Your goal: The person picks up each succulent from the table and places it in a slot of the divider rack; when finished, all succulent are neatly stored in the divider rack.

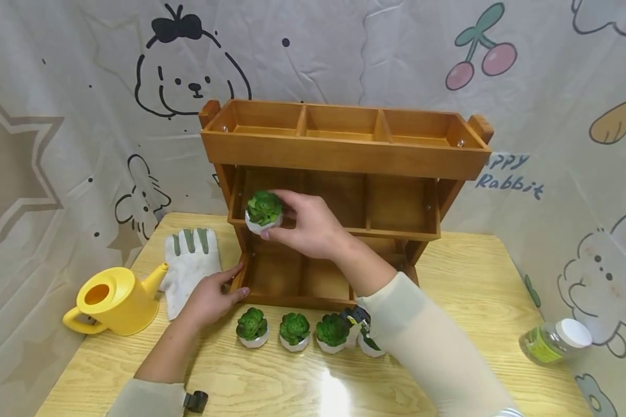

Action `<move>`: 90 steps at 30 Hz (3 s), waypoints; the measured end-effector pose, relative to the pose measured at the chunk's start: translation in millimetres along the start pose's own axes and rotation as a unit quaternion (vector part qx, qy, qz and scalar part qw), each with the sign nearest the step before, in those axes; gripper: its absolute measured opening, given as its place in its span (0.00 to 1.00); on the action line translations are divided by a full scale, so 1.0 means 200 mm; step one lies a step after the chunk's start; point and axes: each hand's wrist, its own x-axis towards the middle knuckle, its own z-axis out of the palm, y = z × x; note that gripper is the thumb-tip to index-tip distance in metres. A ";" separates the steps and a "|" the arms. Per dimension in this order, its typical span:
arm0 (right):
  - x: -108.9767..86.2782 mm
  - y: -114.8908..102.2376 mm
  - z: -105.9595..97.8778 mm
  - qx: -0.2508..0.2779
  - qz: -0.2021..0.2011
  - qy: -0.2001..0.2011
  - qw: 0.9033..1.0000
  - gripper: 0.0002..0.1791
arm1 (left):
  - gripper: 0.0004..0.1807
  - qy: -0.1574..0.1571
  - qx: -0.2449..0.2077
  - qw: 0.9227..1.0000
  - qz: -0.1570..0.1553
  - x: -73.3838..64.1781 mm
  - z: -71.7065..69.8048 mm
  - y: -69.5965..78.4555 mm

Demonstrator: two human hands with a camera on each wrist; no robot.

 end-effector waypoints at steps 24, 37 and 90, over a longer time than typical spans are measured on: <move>0.19 -0.03 0.11 -0.105 0.064 -0.006 0.992 0.39 | 0.37 0.007 0.000 1.000 0.002 0.00 0.00 -0.01; 0.24 0.01 0.14 -0.118 0.088 0.001 0.989 0.36 | 0.38 0.004 -0.008 1.000 -0.009 0.00 0.00 0.00; 0.06 0.01 -0.04 0.091 0.138 -0.060 0.984 0.42 | 0.38 -0.007 -0.002 1.000 -0.028 -0.01 0.00 0.01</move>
